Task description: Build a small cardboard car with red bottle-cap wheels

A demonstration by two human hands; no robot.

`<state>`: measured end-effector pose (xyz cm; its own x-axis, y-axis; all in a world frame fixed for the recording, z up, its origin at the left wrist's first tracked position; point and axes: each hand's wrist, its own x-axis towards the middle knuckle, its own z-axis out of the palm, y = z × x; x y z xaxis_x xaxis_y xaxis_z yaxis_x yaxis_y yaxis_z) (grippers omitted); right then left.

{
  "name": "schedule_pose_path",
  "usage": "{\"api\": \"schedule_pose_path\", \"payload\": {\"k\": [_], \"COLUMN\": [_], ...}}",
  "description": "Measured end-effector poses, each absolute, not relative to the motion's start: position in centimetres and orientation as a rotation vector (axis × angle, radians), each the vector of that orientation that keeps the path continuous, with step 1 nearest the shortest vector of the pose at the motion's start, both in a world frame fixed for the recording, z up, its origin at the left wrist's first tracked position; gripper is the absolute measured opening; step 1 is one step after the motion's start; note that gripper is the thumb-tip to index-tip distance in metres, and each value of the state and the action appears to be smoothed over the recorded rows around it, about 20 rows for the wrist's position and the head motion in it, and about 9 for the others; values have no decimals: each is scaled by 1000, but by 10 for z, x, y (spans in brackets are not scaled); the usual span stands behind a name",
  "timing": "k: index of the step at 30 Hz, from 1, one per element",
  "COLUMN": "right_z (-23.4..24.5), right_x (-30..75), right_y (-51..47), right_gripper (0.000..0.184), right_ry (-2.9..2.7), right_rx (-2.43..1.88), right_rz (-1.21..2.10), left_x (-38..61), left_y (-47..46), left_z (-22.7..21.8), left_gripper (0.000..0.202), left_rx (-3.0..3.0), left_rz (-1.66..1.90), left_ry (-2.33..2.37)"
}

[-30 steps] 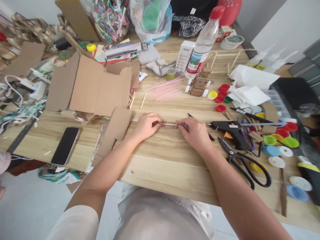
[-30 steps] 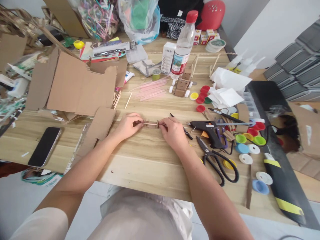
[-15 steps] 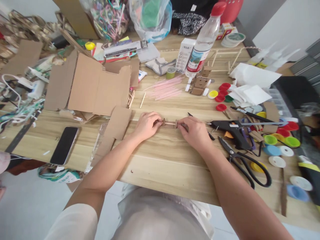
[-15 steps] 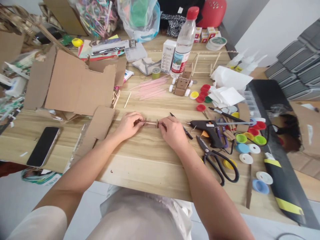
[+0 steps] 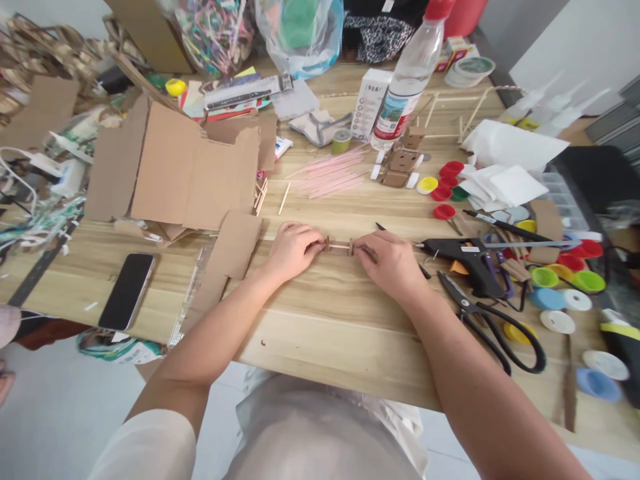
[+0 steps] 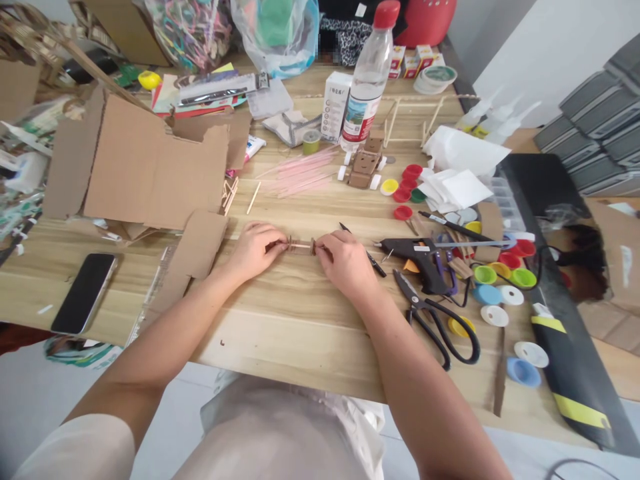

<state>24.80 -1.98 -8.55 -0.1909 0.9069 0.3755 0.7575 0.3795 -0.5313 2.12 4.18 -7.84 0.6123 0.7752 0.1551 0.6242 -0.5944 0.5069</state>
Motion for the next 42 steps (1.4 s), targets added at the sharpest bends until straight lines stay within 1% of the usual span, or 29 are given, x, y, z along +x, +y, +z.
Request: {"api": "schedule_pose_path", "payload": {"k": [6, 10, 28, 37, 42], "right_z": [-85, -86, -95, -96, -92], "right_x": [249, 250, 248, 247, 247], "right_y": [-19, -19, -20, -19, -21], "right_gripper": [21, 21, 21, 22, 19], "right_ry": [-2001, -1999, -1937, -1942, -1945], "right_rx": [-1391, -1377, -1408, -1424, -1443], "right_rz": [288, 275, 266, 262, 268], "left_x": [18, 17, 17, 18, 17], "left_y": [44, 45, 49, 48, 46], "left_z": [-87, -89, -89, -90, -89], "left_gripper": [17, 15, 17, 17, 14], "left_rx": [2567, 2589, 2582, 2558, 2517], "left_rz": [594, 617, 549, 584, 615], "left_ry": [1057, 1053, 1045, 1045, 1069]}}
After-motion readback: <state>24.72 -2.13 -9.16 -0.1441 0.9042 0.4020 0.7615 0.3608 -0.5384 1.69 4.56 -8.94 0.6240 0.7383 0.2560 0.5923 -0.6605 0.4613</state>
